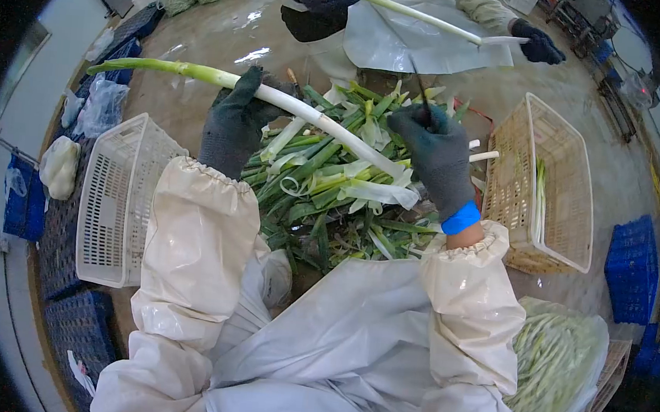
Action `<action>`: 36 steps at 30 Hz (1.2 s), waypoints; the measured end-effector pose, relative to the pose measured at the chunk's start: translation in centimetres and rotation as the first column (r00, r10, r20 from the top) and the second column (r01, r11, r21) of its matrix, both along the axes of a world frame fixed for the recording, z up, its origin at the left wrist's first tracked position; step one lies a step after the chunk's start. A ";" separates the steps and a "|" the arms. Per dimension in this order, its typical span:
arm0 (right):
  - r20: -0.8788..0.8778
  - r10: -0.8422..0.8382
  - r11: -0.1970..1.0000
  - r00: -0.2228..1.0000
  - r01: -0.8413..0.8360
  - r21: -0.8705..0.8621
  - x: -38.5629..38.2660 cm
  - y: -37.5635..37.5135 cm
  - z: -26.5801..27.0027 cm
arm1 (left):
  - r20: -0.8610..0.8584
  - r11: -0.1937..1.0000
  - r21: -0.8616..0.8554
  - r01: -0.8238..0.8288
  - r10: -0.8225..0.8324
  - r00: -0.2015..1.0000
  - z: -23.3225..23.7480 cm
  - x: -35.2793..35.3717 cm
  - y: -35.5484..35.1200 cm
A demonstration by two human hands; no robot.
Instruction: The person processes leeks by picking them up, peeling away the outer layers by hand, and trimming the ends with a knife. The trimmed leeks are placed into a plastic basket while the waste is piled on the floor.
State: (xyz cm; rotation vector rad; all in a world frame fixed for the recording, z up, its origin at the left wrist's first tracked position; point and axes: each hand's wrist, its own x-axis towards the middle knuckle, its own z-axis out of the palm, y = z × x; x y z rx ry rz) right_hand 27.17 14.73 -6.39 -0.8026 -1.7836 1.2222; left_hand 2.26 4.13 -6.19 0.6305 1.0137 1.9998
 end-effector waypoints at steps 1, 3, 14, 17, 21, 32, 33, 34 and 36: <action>0.001 0.058 0.997 0.998 -0.058 -0.053 0.0 -0.1 0.2 | -0.005 0.999 0.005 0.032 -0.032 0.999 -0.5 0.0 0.2; 0.225 0.086 0.989 0.971 -0.111 0.099 -0.4 -0.2 -0.8 | -0.041 0.998 0.022 0.064 -0.063 0.997 -1.0 -0.6 0.5; 0.424 0.337 0.919 0.841 -0.195 -0.343 -1.4 -1.8 -0.4 | -0.082 0.995 0.073 -0.072 0.078 0.994 1.6 -0.9 -1.0; 0.487 0.181 0.983 0.854 -0.174 -0.060 -1.5 -2.1 -0.8 | -0.099 0.997 0.034 -0.074 0.077 0.992 1.6 -0.4 -1.0; 0.172 0.047 0.995 0.984 -0.061 0.082 -2.1 -3.0 0.0 | -0.182 1.000 -0.026 -0.002 -0.002 0.983 1.0 1.0 -0.5; -0.179 0.026 1.000 0.984 -0.027 -0.002 -2.5 -4.3 1.4 | -0.603 0.900 -0.418 0.126 -0.378 0.702 -2.3 9.6 -0.1; -0.176 0.007 1.000 0.984 -0.005 0.011 -2.6 -4.4 1.1 | -0.631 0.904 -0.413 0.108 -0.370 0.682 -2.0 9.8 -0.3; -0.175 -0.010 1.000 0.985 0.015 0.025 -2.8 -4.6 1.0 | -0.659 0.909 -0.407 0.089 -0.359 0.661 -1.8 9.9 -0.4; -0.145 -0.034 0.999 0.989 0.040 0.035 -2.8 -4.7 0.9 | -0.686 0.914 -0.400 0.072 -0.350 0.638 -1.9 10.0 -0.4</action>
